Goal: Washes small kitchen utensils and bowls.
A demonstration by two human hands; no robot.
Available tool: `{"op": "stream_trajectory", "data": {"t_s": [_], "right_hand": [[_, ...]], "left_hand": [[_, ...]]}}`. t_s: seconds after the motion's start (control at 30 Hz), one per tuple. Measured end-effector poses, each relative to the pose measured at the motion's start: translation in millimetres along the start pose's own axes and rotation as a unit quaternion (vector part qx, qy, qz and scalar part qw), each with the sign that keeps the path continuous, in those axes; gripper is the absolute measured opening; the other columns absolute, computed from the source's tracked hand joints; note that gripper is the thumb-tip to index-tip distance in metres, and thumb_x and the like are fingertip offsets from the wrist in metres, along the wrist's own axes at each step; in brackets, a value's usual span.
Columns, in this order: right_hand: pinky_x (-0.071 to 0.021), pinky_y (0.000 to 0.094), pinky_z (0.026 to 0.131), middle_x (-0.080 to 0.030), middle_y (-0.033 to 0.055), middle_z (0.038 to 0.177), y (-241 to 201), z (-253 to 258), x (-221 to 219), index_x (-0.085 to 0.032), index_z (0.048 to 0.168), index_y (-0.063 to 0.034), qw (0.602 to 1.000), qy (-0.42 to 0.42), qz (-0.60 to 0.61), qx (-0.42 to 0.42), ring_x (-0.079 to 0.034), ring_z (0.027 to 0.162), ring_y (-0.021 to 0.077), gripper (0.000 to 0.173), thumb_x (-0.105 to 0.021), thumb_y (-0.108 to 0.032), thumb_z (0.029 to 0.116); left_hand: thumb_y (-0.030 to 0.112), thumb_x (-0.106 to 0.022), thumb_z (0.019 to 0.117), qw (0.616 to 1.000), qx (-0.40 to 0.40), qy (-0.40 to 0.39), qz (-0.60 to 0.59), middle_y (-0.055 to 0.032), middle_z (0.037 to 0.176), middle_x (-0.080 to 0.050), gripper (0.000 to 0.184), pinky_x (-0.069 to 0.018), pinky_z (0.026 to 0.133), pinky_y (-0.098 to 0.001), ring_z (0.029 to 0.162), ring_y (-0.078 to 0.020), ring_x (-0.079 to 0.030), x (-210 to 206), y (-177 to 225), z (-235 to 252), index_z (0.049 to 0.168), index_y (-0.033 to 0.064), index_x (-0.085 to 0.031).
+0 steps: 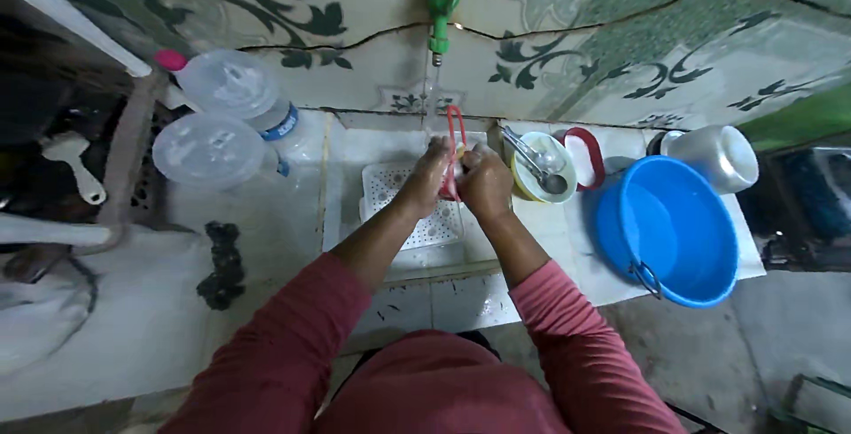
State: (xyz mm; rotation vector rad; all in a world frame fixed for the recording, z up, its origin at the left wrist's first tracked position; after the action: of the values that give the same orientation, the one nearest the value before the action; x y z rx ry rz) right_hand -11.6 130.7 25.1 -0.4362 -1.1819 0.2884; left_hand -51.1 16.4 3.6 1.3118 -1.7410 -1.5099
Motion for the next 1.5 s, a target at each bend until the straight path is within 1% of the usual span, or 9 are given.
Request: {"op": "stream_trajectory", "data": {"t_s": [0.3,0.5,0.6,0.73,0.93,1.03,1.13,1.27,1.5], "right_hand": [[-0.0495,0.0535,0.106,-0.064,0.0238,0.132,2,-4,20,-0.071,0.118,0.0047,0.963,-0.185,0.162,0.109,-0.062,0.124,0.0374,0.027,-0.068,-0.004,0.0922],[-0.0566,0.0555,0.082,-0.070,0.0198,0.097,-3,-4,11,-0.071,0.104,0.0040,0.955,-0.263,0.127,0.054,-0.069,0.090,0.0332,0.019,-0.074,-0.003,0.0868],[-0.0516,0.0350,0.062,-0.064,0.0083,0.081,12,-6,11,-0.068,0.103,0.0012,0.873,-0.356,0.325,-0.068,-0.060,0.068,0.0148,0.011,-0.064,-0.004,0.0941],[-0.0584,0.0252,0.068,-0.071,-0.0032,0.087,19,-25,27,-0.065,0.111,-0.0119,0.738,-0.226,0.605,-0.195,-0.066,0.072,0.0049,0.019,-0.054,-0.014,0.0959],[-0.0566,0.0397,0.091,-0.069,0.0157,0.118,23,-3,67,-0.062,0.134,0.0017,0.961,-0.042,0.259,0.084,-0.067,0.104,0.0202,0.055,-0.075,-0.012,0.0817],[-0.0416,0.0625,0.107,-0.066,0.0176,0.128,18,4,41,-0.080,0.101,-0.0119,0.972,-0.023,0.106,0.209,-0.053,0.129,0.0420,0.027,-0.069,-0.032,0.0877],[-0.0536,0.0545,0.083,-0.070,0.0163,0.086,32,10,17,-0.065,0.065,-0.0074,0.966,0.078,0.086,0.229,-0.067,0.093,0.0383,0.039,-0.059,-0.033,0.0945],[-0.0517,0.0457,0.070,-0.064,0.0121,0.072,50,10,13,-0.064,0.071,0.0027,0.954,0.011,0.297,-0.023,-0.063,0.072,0.0229,0.032,-0.060,-0.017,0.0969],[-0.0398,0.0305,0.049,-0.049,0.0018,0.069,76,6,15,-0.062,0.092,-0.0063,0.734,-0.092,0.499,-0.451,-0.043,0.053,0.0117,0.050,-0.047,-0.052,0.1056]], "left_hand": [[0.071,-0.014,0.1026,0.991,0.099,-0.019,-0.085,-0.0037,0.103,-0.066,0.073,-0.0572,0.079,-0.0400,0.093,-0.0165,-0.066,15,11,1,0.130,0.0166,-0.055],[0.041,-0.047,0.1061,0.995,0.044,-0.032,0.078,-0.0098,0.115,-0.062,0.045,-0.0537,0.085,-0.0410,0.101,-0.0175,-0.061,21,8,-5,0.138,0.0094,-0.051],[0.036,-0.060,0.1017,0.994,0.036,-0.052,0.089,-0.0121,0.116,-0.063,0.042,-0.0540,0.087,-0.0441,0.101,-0.0195,-0.062,25,3,-9,0.133,0.0082,-0.056],[0.036,-0.063,0.0982,0.993,0.055,-0.101,0.005,-0.0067,0.110,-0.067,0.052,-0.0603,0.079,-0.0357,0.092,-0.0152,-0.068,36,12,-12,0.142,0.0129,-0.048],[0.015,-0.070,0.0896,0.966,0.129,-0.165,0.150,-0.0102,0.114,-0.065,0.053,-0.0582,0.077,-0.0370,0.093,-0.0177,-0.066,37,29,-18,0.139,0.0103,-0.050],[-0.001,-0.068,0.0911,0.947,0.088,-0.192,0.241,-0.0073,0.104,-0.068,0.040,-0.0584,0.079,-0.0310,0.088,-0.0117,-0.067,7,39,-18,0.130,0.0049,-0.058],[0.000,-0.070,0.0869,0.941,0.060,-0.213,0.258,-0.0047,0.090,-0.069,0.025,-0.0576,0.072,-0.0299,0.077,-0.0106,-0.066,-12,28,-19,0.111,0.0044,-0.065],[-0.007,-0.069,0.0857,0.950,0.087,-0.181,0.241,-0.0051,0.091,-0.068,0.035,-0.0572,0.069,-0.0245,0.076,-0.0081,-0.066,-31,11,-25,0.119,0.0021,-0.062],[0.006,-0.075,0.0853,0.934,0.148,-0.129,0.297,-0.0174,0.117,-0.063,0.067,-0.0573,0.085,-0.0412,0.097,-0.0215,-0.066,-33,-37,-2,0.145,0.0039,-0.044]]}}
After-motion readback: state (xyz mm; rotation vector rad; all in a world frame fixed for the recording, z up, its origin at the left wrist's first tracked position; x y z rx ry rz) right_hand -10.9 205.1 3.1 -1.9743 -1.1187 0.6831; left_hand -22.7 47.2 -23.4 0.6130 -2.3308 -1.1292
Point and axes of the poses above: each hand's wrist, its own z-axis towards the middle knuckle, its own x-axis out of the back of the hand, y = z × x, the point moved 1 cm from there along z, towards the middle knuckle
